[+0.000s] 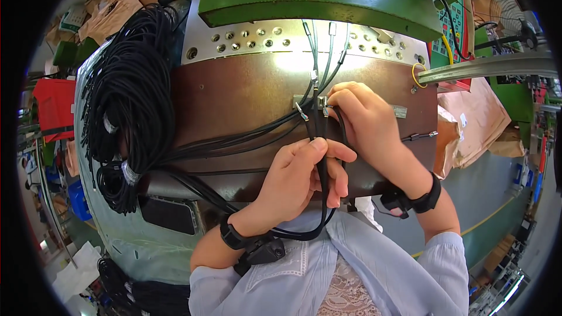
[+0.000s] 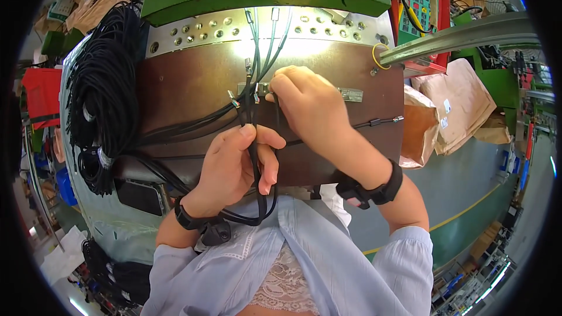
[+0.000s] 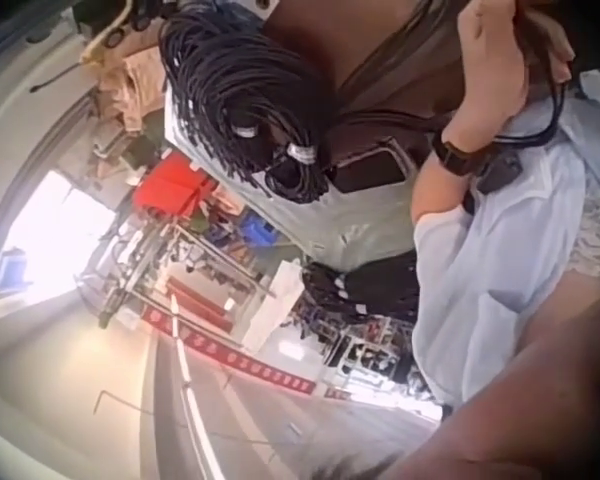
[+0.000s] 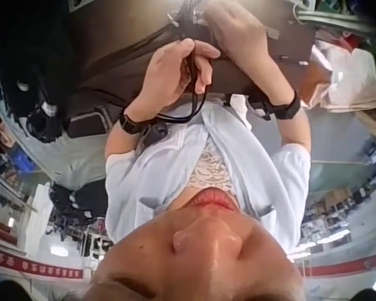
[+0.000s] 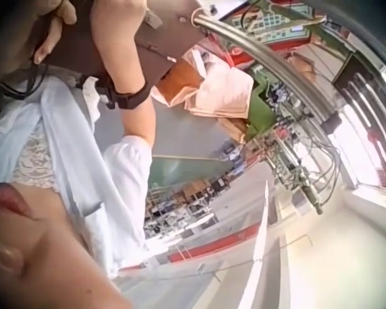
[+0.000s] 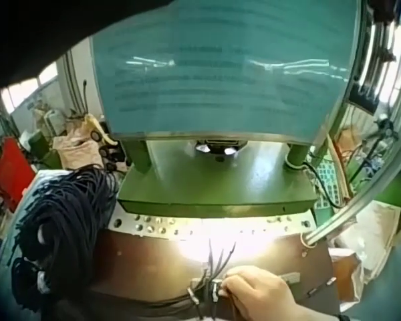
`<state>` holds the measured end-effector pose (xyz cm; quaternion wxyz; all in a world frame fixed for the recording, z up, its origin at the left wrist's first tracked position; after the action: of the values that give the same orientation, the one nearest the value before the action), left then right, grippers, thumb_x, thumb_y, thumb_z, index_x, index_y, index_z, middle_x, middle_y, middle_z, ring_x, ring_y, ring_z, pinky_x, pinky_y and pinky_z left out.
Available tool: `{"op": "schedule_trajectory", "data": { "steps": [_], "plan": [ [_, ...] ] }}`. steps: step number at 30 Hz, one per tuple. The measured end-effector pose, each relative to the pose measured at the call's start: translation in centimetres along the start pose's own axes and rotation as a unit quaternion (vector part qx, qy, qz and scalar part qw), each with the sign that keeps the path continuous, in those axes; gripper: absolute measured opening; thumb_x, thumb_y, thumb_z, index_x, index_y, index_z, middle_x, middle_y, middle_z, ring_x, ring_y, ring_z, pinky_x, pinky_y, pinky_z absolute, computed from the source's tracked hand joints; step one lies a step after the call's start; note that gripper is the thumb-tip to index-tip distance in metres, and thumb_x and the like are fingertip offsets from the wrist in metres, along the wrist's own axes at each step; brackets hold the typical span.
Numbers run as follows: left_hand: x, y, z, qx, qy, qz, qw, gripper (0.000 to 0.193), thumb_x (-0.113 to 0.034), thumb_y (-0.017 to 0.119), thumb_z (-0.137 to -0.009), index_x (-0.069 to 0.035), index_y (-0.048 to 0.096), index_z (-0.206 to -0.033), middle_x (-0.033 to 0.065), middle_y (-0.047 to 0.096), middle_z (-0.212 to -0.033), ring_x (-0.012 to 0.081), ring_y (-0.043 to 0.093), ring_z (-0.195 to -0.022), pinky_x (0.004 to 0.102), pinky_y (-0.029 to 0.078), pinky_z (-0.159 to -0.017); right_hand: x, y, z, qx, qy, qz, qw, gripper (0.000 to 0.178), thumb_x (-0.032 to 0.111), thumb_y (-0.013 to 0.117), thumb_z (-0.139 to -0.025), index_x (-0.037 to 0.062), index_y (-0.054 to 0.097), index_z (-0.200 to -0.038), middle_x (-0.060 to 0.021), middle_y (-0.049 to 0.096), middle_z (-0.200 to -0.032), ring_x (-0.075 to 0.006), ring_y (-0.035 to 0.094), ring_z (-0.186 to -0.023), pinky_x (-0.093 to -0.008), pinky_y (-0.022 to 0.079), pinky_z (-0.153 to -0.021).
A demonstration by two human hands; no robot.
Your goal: The person picks up a bundle of cables, places them on the workbench, and inserts the connectors of individual cables into a testing device. After each set is tested, they remove the cables and gather them back into a bundle before repeating the process.
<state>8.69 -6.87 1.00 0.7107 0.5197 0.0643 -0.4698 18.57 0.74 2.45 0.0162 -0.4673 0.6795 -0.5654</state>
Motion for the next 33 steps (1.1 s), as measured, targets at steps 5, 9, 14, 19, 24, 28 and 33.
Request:
{"op": "schedule_trajectory", "data": {
  "steps": [5,9,14,19,24,28,33],
  "plan": [
    [-0.4,1.0,0.1,0.042,-0.029,-0.022,0.998,0.043,-0.025,0.03,-0.097,0.008,0.056,-0.099,0.0157,0.06,-0.065,0.0192,0.056,-0.051,0.0275,0.048,-0.05,2.7,-3.5,0.7,-0.083,-0.063,0.048,0.993,0.02,-0.006,0.064,-0.071,0.0041,0.056,-0.086,-0.0102,0.062,-0.091,-0.0248,0.062,-0.08,-0.0306,0.05,-0.067],
    [-2.1,1.3,0.6,0.048,-0.026,-0.073,0.996,0.041,-0.023,0.03,-0.097,0.009,0.055,-0.105,0.0149,0.062,-0.071,0.0182,0.058,-0.056,0.0269,0.049,-0.054,0.8,-3.0,1.6,-0.123,-0.01,-0.024,0.992,0.021,-0.007,0.064,-0.073,0.0043,0.056,-0.089,-0.0097,0.062,-0.093,-0.0245,0.062,-0.079,-0.03,0.05,-0.068],
    [-2.8,1.2,1.0,0.032,0.028,-0.094,0.995,0.046,-0.024,0.029,-0.096,0.011,0.056,-0.107,0.0168,0.062,-0.066,0.0201,0.057,-0.051,0.0273,0.048,-0.05,-1.3,-1.1,1.8,-0.053,0.041,-0.061,0.996,0.021,-0.008,0.062,-0.074,0.0042,0.056,-0.089,-0.0096,0.062,-0.094,-0.0241,0.062,-0.081,-0.0303,0.05,-0.07],
    [-0.8,1.7,0.0,0.079,-0.037,-0.047,0.995,0.048,-0.025,0.028,-0.096,0.012,0.057,-0.106,0.0179,0.061,-0.062,0.021,0.056,-0.046,0.0283,0.048,-0.047,-1.2,-1.5,1.1,0.03,0.07,-0.046,0.996,0.021,-0.008,0.062,-0.074,0.0036,0.056,-0.089,-0.0096,0.062,-0.095,-0.0244,0.061,-0.085,-0.0309,0.049,-0.07],
    [0.0,3.0,-0.5,0.156,-0.096,-0.061,0.981,0.049,-0.027,0.027,-0.097,0.012,0.055,-0.112,0.0168,0.062,-0.063,0.0204,0.057,-0.049,0.0276,0.049,-0.05,0.9,-4.3,0.2,-0.083,-0.037,0.068,0.993,0.023,-0.007,0.063,-0.071,0.0028,0.056,-0.091,-0.0099,0.061,-0.095,-0.0279,0.06,-0.084,-0.0332,0.049,-0.069],
    [-1.3,3.5,0.6,0.109,-0.059,-0.19,0.974,0.05,-0.028,0.027,-0.097,0.01,0.051,-0.119,0.0151,0.062,-0.066,0.0193,0.059,-0.053,0.0264,0.051,-0.053,-1.2,-5.9,2.3,-0.14,0.003,0.022,0.99,0.025,-0.006,0.064,-0.068,0.0021,0.055,-0.09,-0.0103,0.06,-0.093,-0.0295,0.059,-0.086,-0.0348,0.049,-0.069],
    [-3.0,2.7,-0.1,0.093,-0.021,-0.188,0.977,0.052,-0.031,0.027,-0.098,0.009,0.047,-0.125,0.0135,0.063,-0.068,0.0182,0.06,-0.056,0.0257,0.051,-0.055,-1.2,-4.6,3.1,-0.062,-0.02,0.106,0.992,0.023,-0.006,0.064,-0.069,0.0015,0.053,-0.088,-0.0102,0.059,-0.092,-0.0286,0.059,-0.089,-0.0341,0.049,-0.069]
  ]
}}
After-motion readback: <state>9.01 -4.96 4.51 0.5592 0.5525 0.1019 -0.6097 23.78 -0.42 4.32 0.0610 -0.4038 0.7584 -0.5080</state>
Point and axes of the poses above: each hand's wrist, its own z-axis away from the middle knuckle, its own y-axis out of the palm, x = y × z, the point moved 6 cm from there along -z, towards the middle knuckle
